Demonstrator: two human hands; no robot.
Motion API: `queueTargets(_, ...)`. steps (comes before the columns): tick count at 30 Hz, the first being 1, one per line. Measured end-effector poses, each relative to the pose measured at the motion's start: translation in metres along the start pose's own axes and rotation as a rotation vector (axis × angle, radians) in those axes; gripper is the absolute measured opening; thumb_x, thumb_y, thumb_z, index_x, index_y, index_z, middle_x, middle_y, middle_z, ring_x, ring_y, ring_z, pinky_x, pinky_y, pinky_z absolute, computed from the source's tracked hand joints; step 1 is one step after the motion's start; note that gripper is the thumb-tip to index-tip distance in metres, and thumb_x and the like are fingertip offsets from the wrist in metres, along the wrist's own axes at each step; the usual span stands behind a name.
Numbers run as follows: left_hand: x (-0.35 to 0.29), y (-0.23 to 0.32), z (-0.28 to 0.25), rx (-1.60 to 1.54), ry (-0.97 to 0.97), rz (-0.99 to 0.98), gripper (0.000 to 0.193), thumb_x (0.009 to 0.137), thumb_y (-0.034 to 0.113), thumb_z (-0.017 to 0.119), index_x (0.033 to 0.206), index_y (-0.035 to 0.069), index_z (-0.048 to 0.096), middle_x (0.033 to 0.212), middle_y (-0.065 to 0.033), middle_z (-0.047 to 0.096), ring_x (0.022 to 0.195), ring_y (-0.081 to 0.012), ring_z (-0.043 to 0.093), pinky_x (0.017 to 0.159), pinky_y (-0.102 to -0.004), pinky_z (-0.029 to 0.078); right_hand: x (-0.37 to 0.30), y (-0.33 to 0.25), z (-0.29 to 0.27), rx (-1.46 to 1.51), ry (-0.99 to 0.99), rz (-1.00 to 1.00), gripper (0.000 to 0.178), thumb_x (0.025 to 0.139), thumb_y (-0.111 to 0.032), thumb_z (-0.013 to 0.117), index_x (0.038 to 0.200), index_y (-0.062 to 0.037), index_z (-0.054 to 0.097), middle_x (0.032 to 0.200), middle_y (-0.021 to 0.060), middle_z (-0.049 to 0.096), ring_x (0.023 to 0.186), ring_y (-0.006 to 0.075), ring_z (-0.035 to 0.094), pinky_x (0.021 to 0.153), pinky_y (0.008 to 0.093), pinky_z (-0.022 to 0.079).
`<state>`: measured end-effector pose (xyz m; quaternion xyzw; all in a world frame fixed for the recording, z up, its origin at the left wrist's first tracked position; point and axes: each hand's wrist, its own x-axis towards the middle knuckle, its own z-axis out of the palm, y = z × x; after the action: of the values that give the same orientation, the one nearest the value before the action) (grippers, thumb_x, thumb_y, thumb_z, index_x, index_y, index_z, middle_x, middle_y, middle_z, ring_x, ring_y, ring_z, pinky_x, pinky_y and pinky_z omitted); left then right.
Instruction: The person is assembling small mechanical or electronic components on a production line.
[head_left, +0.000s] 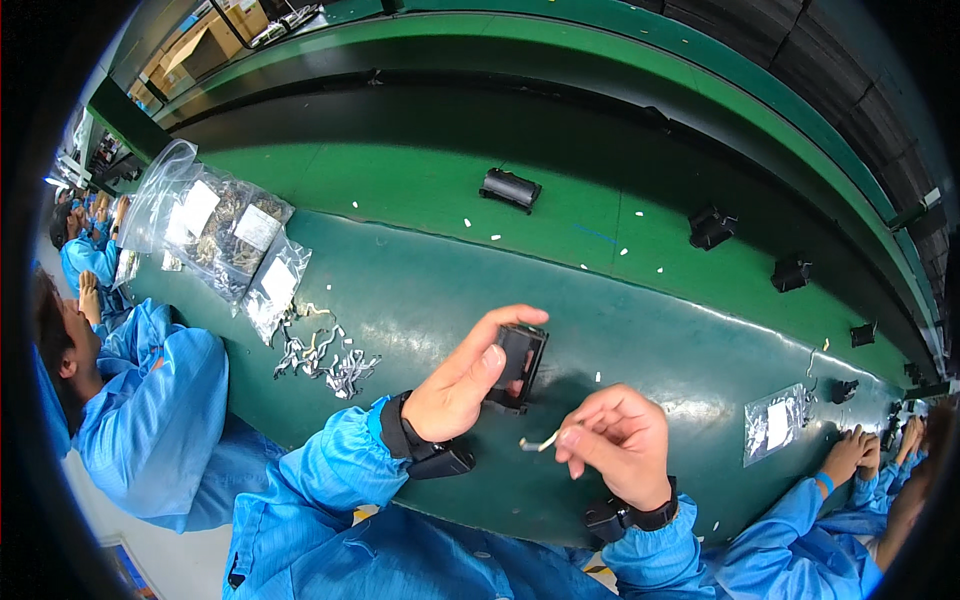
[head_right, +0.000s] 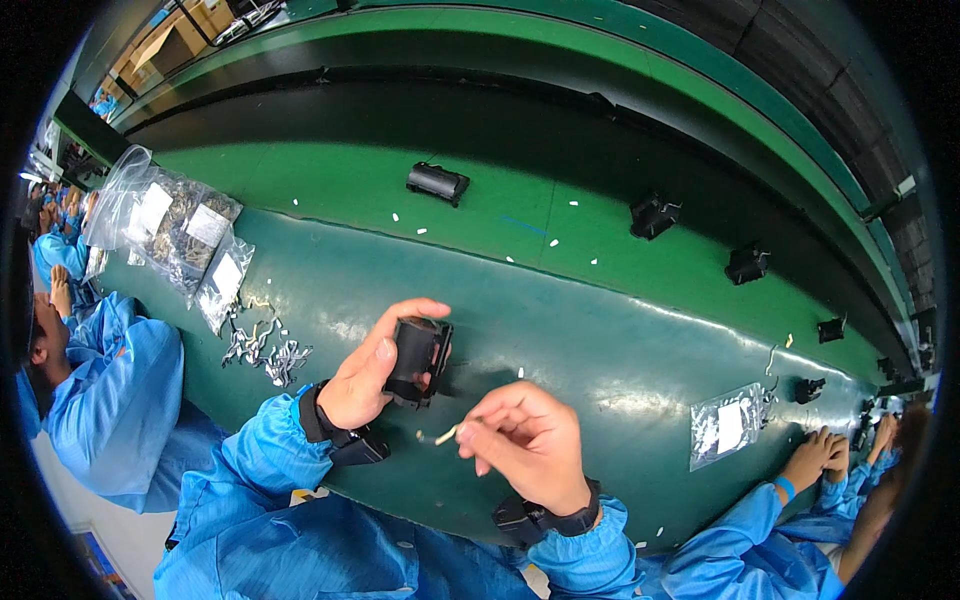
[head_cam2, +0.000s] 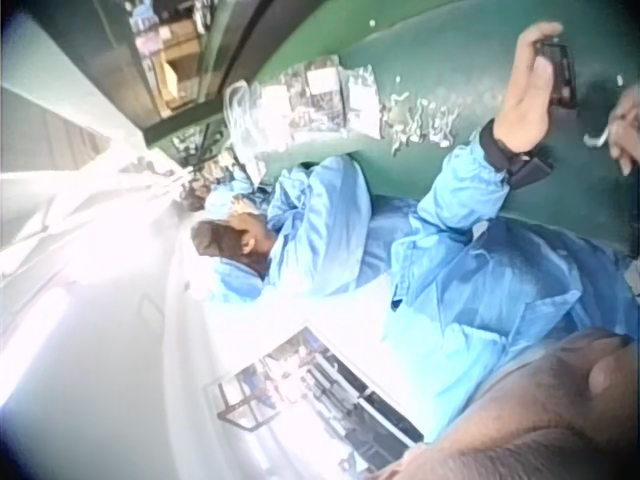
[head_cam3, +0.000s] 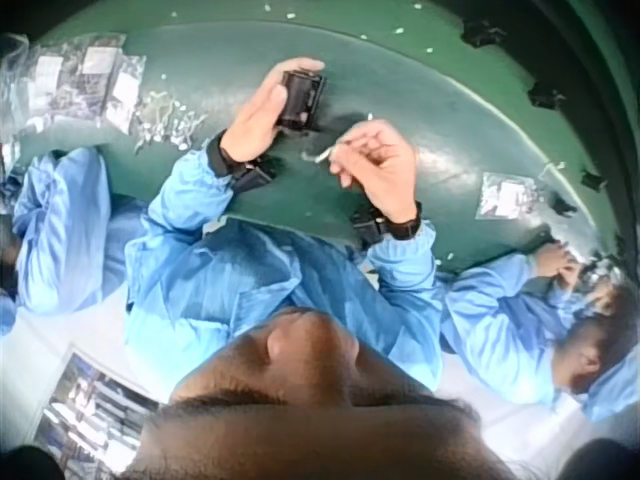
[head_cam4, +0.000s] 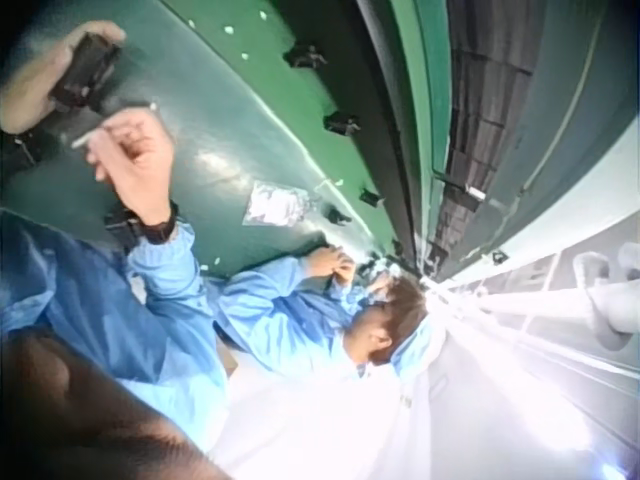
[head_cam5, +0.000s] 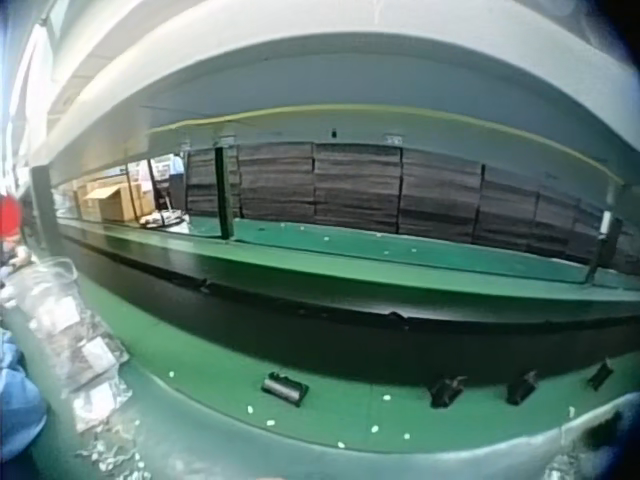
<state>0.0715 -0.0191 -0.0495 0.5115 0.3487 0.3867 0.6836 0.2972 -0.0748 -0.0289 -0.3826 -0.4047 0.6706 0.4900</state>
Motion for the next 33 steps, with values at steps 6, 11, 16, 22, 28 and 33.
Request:
queueTargets(6, 0.001, 0.01, 0.005, 0.065, -0.154, 0.017, 0.09, 0.102, 0.07, 0.04, 0.158, 0.001, 0.031, 0.115, -0.0025, 0.057, 0.1, -0.0112, 0.052, 0.09, -0.0266, 0.042, -0.001, 0.001, -0.001, -0.007, -0.003, 0.109, 0.016, 0.092, 0.003, 0.074, 0.104, 0.0013, 0.063, 0.088, 0.0089, 0.071, 0.073, 0.0098, 0.068, 0.057, 0.0227, 0.055)
queueTargets(11, -0.003, 0.006, 0.005, 0.014, -0.3, -0.023, 0.072, 0.107, 0.051, 0.043, 0.159, 0.002, 0.032, 0.12, -0.0045, 0.057, 0.105, -0.0127, 0.052, 0.096, -0.0283, 0.041, -0.003, 0.004, 0.001, -0.099, 0.017, 0.074, 0.015, 0.091, 0.003, 0.074, 0.102, 0.0003, 0.065, 0.088, 0.0062, 0.071, 0.074, 0.0085, 0.068, 0.06, 0.0215, 0.054)
queueTargets(16, -0.006, 0.011, 0.016, 0.052, -0.21, 0.004, 0.073, 0.107, 0.052, 0.045, 0.158, 0.001, 0.033, 0.116, -0.0026, 0.057, 0.104, -0.0115, 0.052, 0.094, -0.0273, 0.042, -0.008, 0.012, 0.002, -0.384, 0.033, -0.132, 0.017, 0.086, 0.001, 0.08, 0.098, 0.0004, 0.069, 0.089, 0.0049, 0.073, 0.075, 0.0077, 0.068, 0.064, 0.0233, 0.055)
queueTargets(22, -0.011, 0.006, 0.01, -0.054, -0.149, -0.066, 0.056, 0.11, 0.044, 0.044, 0.15, 0.006, 0.04, 0.109, -0.0009, 0.052, 0.094, -0.0101, 0.049, 0.087, -0.0276, 0.045, -0.003, 0.012, 0.013, -0.579, 0.091, -0.44, 0.019, 0.081, 0.001, 0.083, 0.096, -0.0013, 0.072, 0.087, 0.0076, 0.073, 0.072, 0.0149, 0.068, 0.06, 0.0263, 0.054)
queueTargets(28, -0.011, 0.004, 0.006, -0.077, -0.137, -0.05, 0.056, 0.11, 0.044, 0.046, 0.15, 0.006, 0.04, 0.113, -0.0014, 0.053, 0.097, -0.0103, 0.05, 0.089, -0.028, 0.045, 0.004, 0.011, 0.013, -0.653, 0.104, -0.543, 0.02, 0.079, 0.002, 0.083, 0.096, -0.0018, 0.072, 0.087, 0.0088, 0.074, 0.072, 0.0182, 0.068, 0.062, 0.028, 0.054)
queueTargets(33, -0.007, 0.011, 0.014, -0.088, -0.173, -0.069, 0.055, 0.109, 0.042, 0.049, 0.151, 0.007, 0.041, 0.118, -0.0022, 0.054, 0.103, -0.0116, 0.052, 0.092, -0.0288, 0.045, 0.002, 0.013, 0.006, -0.476, 0.077, -0.438, 0.02, 0.084, 0.004, 0.079, 0.1, -0.0009, 0.069, 0.094, 0.0109, 0.075, 0.078, 0.0145, 0.069, 0.066, 0.0258, 0.055)
